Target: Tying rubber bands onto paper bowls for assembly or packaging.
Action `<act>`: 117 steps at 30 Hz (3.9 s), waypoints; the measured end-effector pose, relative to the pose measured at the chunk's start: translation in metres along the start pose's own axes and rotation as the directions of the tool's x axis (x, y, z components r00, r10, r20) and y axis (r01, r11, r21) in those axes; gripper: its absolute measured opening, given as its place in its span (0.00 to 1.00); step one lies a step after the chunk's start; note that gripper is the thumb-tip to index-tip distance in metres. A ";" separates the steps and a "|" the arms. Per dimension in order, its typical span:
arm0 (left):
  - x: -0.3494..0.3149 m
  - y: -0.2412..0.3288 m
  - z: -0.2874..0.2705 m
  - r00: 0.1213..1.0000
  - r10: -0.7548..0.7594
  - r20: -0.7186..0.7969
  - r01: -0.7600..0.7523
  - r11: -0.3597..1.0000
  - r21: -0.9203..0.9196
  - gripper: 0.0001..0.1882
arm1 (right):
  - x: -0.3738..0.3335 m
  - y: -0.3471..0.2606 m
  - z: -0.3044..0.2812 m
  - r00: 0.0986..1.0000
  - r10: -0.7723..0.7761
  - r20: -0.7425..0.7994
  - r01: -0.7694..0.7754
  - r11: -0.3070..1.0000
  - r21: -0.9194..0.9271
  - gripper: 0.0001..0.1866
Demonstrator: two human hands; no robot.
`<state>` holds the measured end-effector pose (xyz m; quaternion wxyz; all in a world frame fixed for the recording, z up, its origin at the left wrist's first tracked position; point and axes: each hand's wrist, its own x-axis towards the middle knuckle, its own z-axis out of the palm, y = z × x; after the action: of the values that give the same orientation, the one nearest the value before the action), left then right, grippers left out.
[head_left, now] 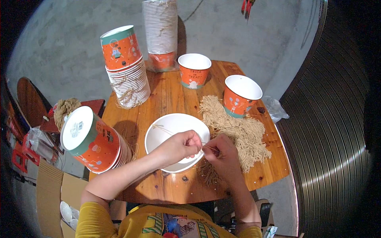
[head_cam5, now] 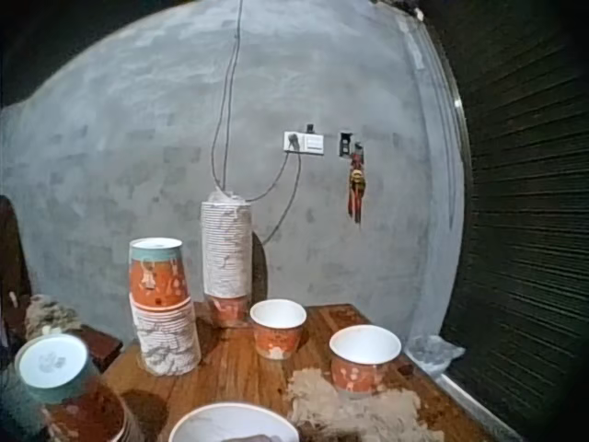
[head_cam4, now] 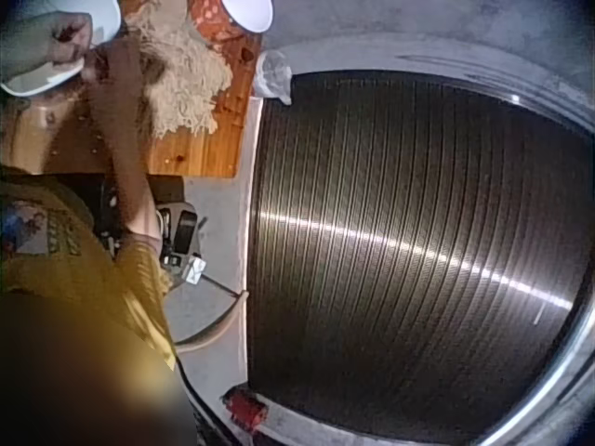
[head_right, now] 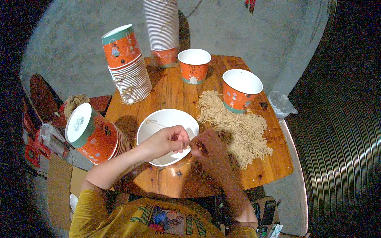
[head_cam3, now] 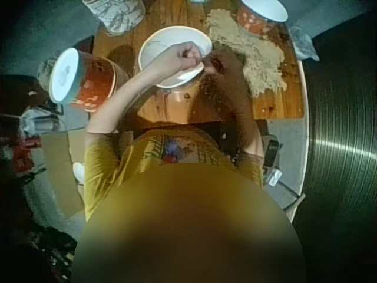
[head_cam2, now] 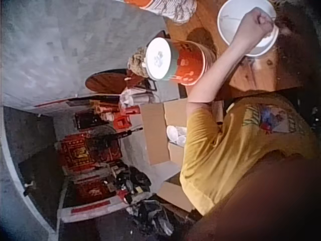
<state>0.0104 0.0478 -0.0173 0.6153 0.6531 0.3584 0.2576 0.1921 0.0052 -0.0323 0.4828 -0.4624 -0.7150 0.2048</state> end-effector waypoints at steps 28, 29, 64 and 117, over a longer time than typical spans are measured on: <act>0.000 -0.001 0.005 0.996 -0.003 -0.091 -0.011 0.987 -0.160 0.05 | -0.003 0.006 0.000 1.000 -0.024 0.009 0.024 0.999 -0.021 0.05; 0.000 -0.001 0.004 0.996 -0.030 -0.089 0.017 0.990 -0.138 0.05 | -0.003 0.006 0.000 1.000 -0.025 0.010 0.025 0.999 -0.025 0.05; 0.000 -0.003 0.008 1.000 -0.004 -0.020 -0.006 0.882 -0.471 0.11 | -0.008 0.004 0.003 0.985 0.158 -0.070 -0.155 0.987 0.053 0.07; -0.010 0.010 0.015 0.984 0.125 -0.130 -0.085 0.956 0.281 0.07 | -0.013 0.008 -0.004 0.999 0.044 -0.007 -0.043 0.994 0.100 0.10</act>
<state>0.0176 0.0307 -0.0080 0.4765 0.7295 0.3994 0.2851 0.2009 -0.0030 -0.0432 0.5041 -0.4539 -0.6914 0.2486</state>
